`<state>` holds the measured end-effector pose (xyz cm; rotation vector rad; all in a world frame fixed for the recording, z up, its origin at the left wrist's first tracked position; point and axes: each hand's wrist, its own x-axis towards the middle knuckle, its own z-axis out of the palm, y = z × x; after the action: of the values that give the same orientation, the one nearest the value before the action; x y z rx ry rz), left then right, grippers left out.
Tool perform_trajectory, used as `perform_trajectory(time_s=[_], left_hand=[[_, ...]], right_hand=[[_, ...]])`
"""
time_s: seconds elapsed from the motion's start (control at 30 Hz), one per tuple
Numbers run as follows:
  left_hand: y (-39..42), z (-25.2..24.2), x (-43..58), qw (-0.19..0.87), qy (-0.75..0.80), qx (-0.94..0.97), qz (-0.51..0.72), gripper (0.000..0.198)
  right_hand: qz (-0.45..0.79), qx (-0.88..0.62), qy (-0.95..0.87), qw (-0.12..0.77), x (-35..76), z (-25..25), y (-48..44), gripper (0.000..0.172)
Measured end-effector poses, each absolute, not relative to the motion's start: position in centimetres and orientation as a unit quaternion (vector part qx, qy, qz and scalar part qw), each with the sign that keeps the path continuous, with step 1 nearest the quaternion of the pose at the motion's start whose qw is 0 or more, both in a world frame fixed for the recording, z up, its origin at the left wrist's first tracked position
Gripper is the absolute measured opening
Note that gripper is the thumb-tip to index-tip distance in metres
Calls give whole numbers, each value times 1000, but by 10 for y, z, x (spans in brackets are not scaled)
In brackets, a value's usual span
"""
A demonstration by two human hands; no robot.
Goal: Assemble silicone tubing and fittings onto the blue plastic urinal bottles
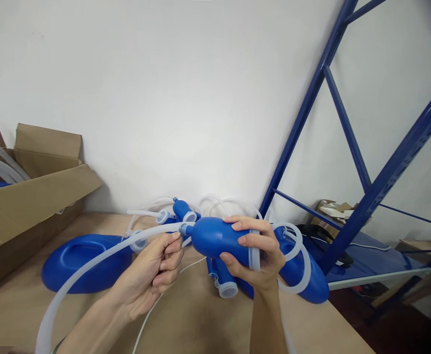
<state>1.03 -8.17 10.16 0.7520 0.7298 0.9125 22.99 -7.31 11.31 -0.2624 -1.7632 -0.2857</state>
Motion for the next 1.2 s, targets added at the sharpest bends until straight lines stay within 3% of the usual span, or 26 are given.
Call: perform_trajectory(time_s=[0.8,1.03,1.13,1.2], left_hand=[[-83,102,8,778,343,316,420,47],[-79,100,8,786,346,367,357,45],[-79,102,3,759,326,441,351,52],[-83,104,-8,712,321,507,366,58]], right_hand=[[-118,-107,-777,608,228,116,-77,30],[-104,-128,-765,622,234,114,-78,32],[-84,-164,-722,666,236,111,-74,32],[-80,-199,-634,743,237,108,-65,29]])
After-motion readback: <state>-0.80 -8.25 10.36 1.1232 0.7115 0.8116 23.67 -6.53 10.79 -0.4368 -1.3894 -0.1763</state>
